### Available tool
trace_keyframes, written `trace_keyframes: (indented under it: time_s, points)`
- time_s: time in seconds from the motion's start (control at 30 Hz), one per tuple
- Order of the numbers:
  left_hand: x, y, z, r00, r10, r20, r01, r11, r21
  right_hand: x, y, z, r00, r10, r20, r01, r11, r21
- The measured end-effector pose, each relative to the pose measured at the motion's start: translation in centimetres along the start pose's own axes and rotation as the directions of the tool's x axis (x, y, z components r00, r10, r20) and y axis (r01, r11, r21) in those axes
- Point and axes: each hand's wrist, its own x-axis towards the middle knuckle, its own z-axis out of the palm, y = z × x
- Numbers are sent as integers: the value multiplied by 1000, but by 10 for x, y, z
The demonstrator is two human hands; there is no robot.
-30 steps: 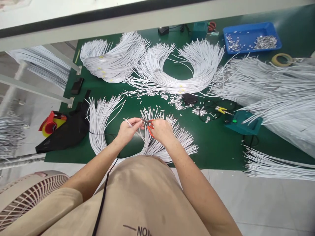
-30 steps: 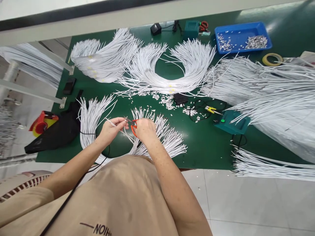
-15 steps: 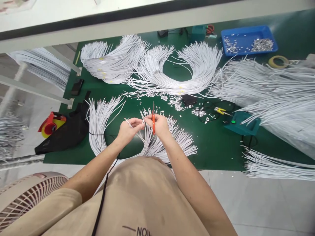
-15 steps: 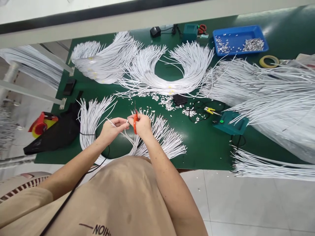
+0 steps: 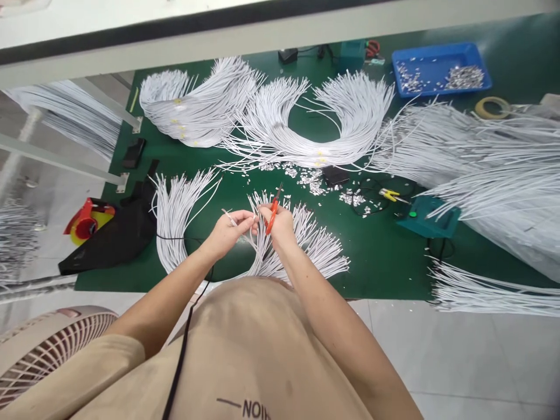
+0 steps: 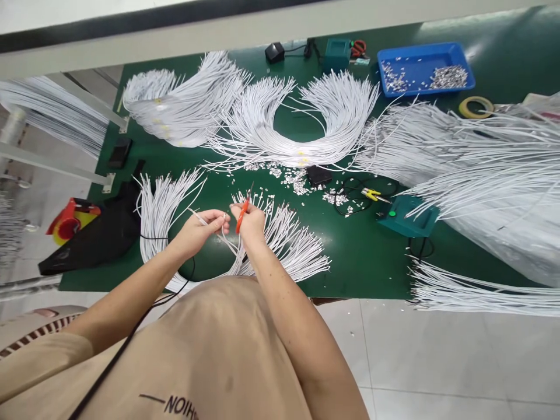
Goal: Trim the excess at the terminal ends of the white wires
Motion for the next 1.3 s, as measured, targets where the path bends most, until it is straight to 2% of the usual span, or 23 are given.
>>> trace_keyframes:
  time_s: [0.07,0.17,0.27,0.37,0.43,0.47,0.53,0.6,0.67,0.73,0.8,0.9,0.97,1.03,1.17,1.2,1.3]
  points:
    - [0,0,-2,995,-55,78,62,994,-86,5,-2,-7,1000,-15,-15,15,999,-45]
    - [2,-2,-4,993,-92,69,101,986,-136,6,-5,-14,995,-94,-30,92,994,-65]
    - [4,-3,-5,993,-102,52,108,985,-135,0,-8,-13,984,-161,79,169,981,-98]
    - [5,-3,-6,994,-99,39,103,988,-111,-6,-9,-11,972,-152,181,186,964,-188]
    - [6,-2,-7,993,-107,41,111,986,-125,-7,-10,-12,970,-194,146,229,932,-282]
    - [6,-2,-8,992,-115,46,120,982,-142,-8,-12,-13,961,-254,108,275,896,-347]
    - [6,-2,-10,990,-129,57,137,974,-182,-9,-17,-13,906,-420,51,389,779,-493]
    - [6,-3,-10,989,-129,71,140,969,-203,-12,-22,-10,834,-544,87,487,655,-577]
    - [7,-3,-9,993,-98,70,109,978,-178,-15,-25,-3,793,-568,219,578,589,-565]
    - [8,-2,-9,998,-50,33,52,995,-84,-17,-24,6,751,-551,365,653,535,-535]
    - [8,-1,-9,1000,-6,-22,7,1000,16,-17,-20,14,719,-534,444,690,474,-546]
    - [7,-1,-11,1000,13,-11,-13,1000,-19,-14,-13,16,740,-518,430,664,460,-589]
    - [5,-2,-14,1000,12,25,-9,991,-131,-12,-11,15,782,-500,371,613,515,-598]
    - [5,-2,-15,1000,14,24,-8,979,-205,-12,-12,14,804,-484,345,588,560,-583]
    - [6,-4,-13,1000,26,-13,-28,988,-150,-14,-13,17,764,-486,425,643,520,-563]
    - [6,-4,-13,1000,25,-15,-27,989,-146,-14,-13,18,766,-479,429,640,513,-571]
    - [7,-6,-14,1000,11,-25,-16,976,-217,-10,-11,14,836,-437,333,546,596,-589]
